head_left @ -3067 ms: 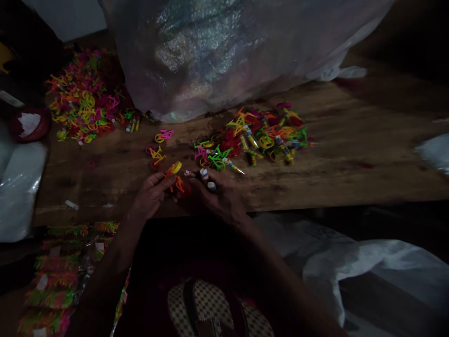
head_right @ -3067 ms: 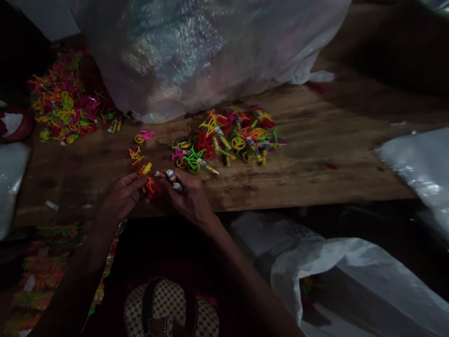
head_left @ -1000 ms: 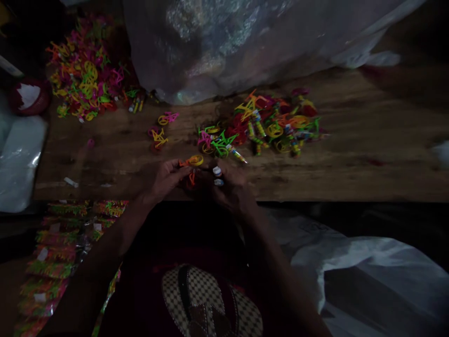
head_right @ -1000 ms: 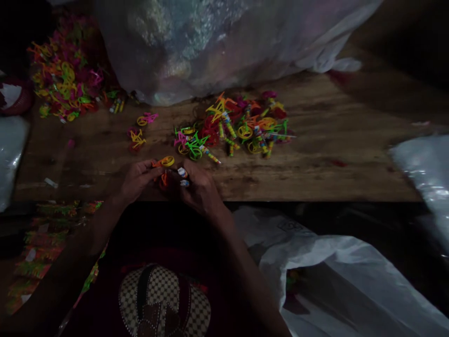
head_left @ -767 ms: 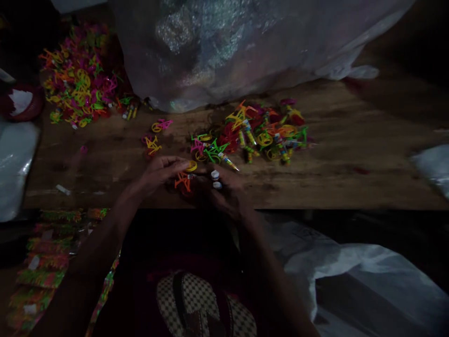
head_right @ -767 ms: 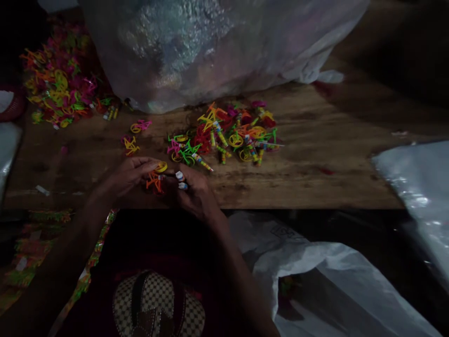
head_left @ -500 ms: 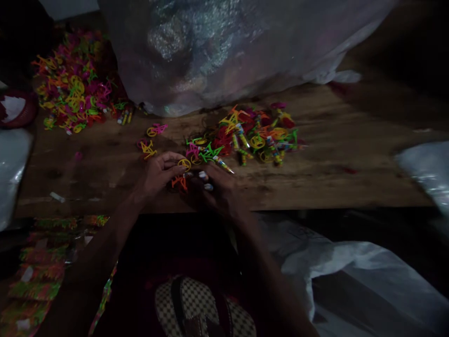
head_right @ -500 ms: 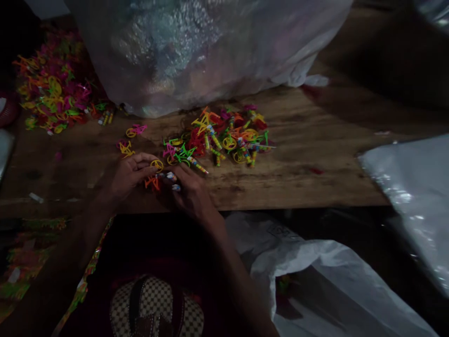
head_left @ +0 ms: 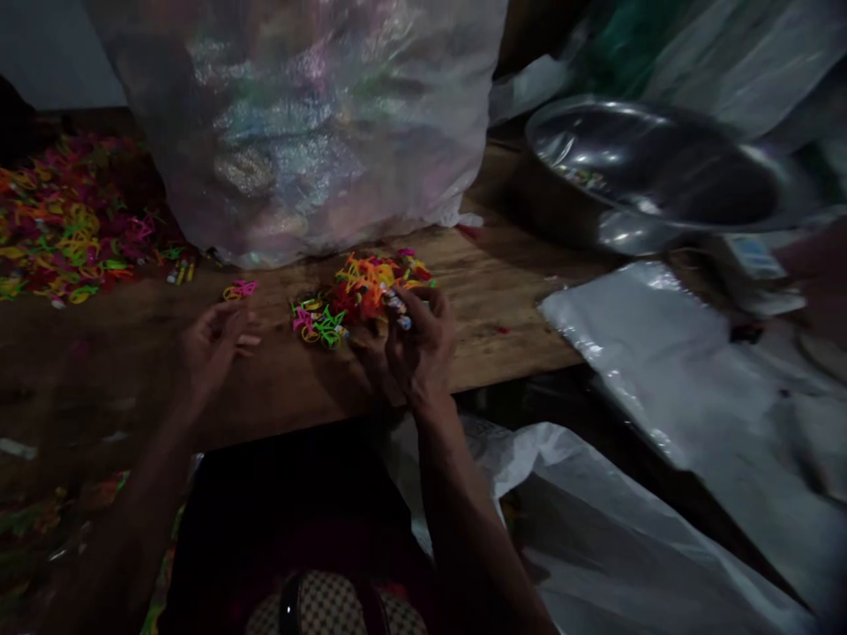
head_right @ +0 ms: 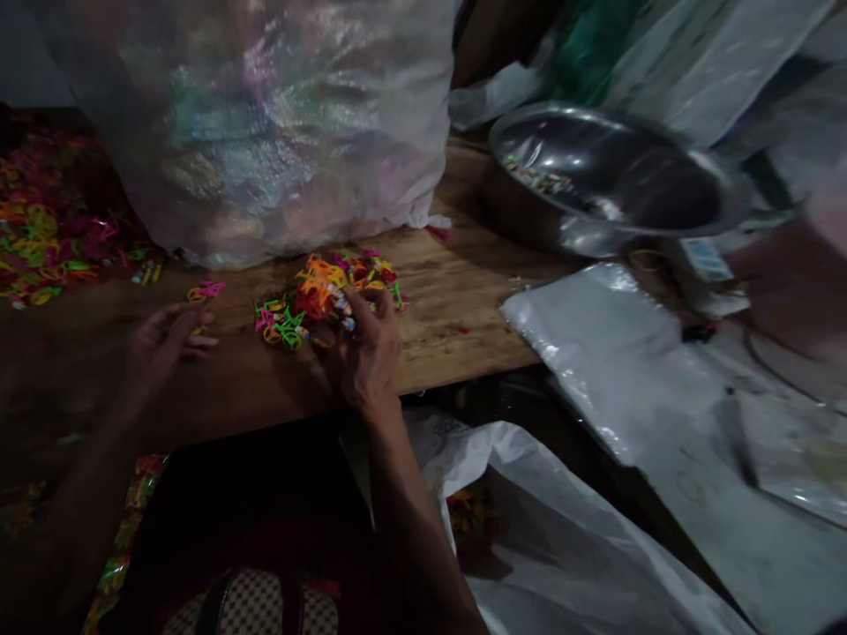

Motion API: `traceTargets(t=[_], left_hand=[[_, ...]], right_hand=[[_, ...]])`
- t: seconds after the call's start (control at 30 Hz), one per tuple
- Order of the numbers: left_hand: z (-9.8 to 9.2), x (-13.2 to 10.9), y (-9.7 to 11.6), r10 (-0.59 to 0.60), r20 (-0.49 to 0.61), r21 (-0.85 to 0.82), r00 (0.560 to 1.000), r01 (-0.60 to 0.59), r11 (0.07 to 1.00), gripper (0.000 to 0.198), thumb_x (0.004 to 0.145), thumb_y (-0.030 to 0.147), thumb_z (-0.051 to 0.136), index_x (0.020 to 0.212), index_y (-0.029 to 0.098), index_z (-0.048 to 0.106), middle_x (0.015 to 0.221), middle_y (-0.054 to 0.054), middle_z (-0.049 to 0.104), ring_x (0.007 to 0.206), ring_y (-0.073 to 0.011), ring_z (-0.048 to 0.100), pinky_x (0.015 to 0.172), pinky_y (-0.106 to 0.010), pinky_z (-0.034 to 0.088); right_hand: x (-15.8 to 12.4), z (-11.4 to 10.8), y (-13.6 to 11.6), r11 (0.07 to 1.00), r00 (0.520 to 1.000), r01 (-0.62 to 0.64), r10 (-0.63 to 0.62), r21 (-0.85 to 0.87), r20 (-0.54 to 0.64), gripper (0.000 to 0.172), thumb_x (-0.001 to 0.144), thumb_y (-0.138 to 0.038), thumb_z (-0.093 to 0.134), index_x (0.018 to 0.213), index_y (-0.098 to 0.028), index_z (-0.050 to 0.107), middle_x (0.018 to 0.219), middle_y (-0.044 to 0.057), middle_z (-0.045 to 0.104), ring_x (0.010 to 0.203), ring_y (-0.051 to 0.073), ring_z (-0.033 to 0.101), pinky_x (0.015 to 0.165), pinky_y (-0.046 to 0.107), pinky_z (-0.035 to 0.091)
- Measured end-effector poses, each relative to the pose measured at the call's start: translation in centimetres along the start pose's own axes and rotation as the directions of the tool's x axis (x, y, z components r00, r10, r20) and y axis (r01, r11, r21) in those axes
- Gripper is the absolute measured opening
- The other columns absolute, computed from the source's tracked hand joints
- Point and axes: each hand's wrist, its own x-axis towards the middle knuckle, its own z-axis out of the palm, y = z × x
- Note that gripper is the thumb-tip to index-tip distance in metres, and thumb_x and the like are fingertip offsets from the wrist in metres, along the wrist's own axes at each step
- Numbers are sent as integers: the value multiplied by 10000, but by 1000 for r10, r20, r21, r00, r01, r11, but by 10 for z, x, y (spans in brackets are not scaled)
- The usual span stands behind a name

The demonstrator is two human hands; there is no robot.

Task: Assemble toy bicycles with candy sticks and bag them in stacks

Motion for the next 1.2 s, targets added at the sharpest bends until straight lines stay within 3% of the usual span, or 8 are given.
traceTargets(t=[0.17, 0.3, 0.43, 0.53, 0.63, 0.73, 0.97, 1.2], left_hand=[[-11, -1, -30, 28, -79, 15, 996, -26, 1000, 391, 749, 462, 726, 971, 144, 678, 934, -94, 753, 632, -128, 668, 480, -183, 463], [-23, -4, -41, 129, -214, 16, 968, -128, 992, 275, 820, 395, 648, 958, 157, 654, 838, -55, 735, 525, -91, 584, 443, -183, 388], [-33, -3, -42, 223, -286, 285, 932, -140, 948, 156, 865, 278, 600, 973, 181, 659, 819, -23, 714, 634, -114, 620, 595, -223, 477], [-31, -1, -40, 283, -208, 610, 936, -102, 786, 187, 829, 232, 678, 1014, 204, 676, 879, -25, 722, 806, -170, 670, 748, -281, 513], [-24, 2, -37, 280, -134, 763, 951, -81, 641, 277, 815, 214, 707, 1087, 208, 660, 971, -46, 720, 894, -212, 670, 838, -336, 516], [-26, 6, -36, 250, -126, 737, 960, -78, 671, 325, 810, 136, 639, 1131, 189, 622, 1019, -67, 705, 912, -219, 663, 850, -346, 522], [-43, 3, -33, 292, -182, 652, 939, -107, 751, 366, 776, 37, 537, 1102, 191, 598, 1097, -73, 663, 931, -209, 638, 902, -355, 503], [-20, 9, -17, 240, -40, 867, 970, -86, 492, 338, 833, 156, 685, 1167, 142, 632, 1271, -196, 615, 1220, -363, 546, 1009, -461, 432]], right_hand=[[22, -5, 9, 988, 994, -113, 114, -100, -2, 384, 806, -234, 521, 1153, -189, 678, 1221, 138, 593, 880, 228, 599, 789, 390, 516], [-2, 6, -29, 972, 988, -138, 121, 188, 99, 267, 897, -343, 493, 998, -191, 688, 891, 79, 621, 807, 206, 581, 743, 345, 495], [-27, 33, -73, 645, 762, -564, 166, 515, 626, 298, 837, -497, 614, 787, -203, 599, 698, 6, 556, 630, 145, 502, 577, 267, 418], [-36, 53, -87, 523, 629, -708, 165, 474, 759, 325, 843, -532, 598, 854, -209, 570, 723, -10, 553, 614, 130, 486, 551, 246, 398], [-42, 65, -85, 670, 731, -554, 108, 494, 673, 268, 900, -467, 520, 898, -204, 568, 749, -6, 574, 638, 129, 497, 582, 241, 411], [-48, 68, -81, 786, 821, -363, 15, 501, 571, 191, 915, -378, 500, 878, -203, 569, 758, -1, 585, 658, 132, 512, 611, 245, 416], [-60, 74, -73, 754, 827, -367, -5, 546, 563, 110, 888, -310, 532, 864, -215, 582, 737, -21, 554, 656, 126, 507, 606, 238, 415], [-58, 74, -77, 779, 872, -267, -56, 567, 487, 195, 929, -377, 515, 934, -198, 593, 786, -6, 576, 690, 135, 517, 666, 263, 442]])
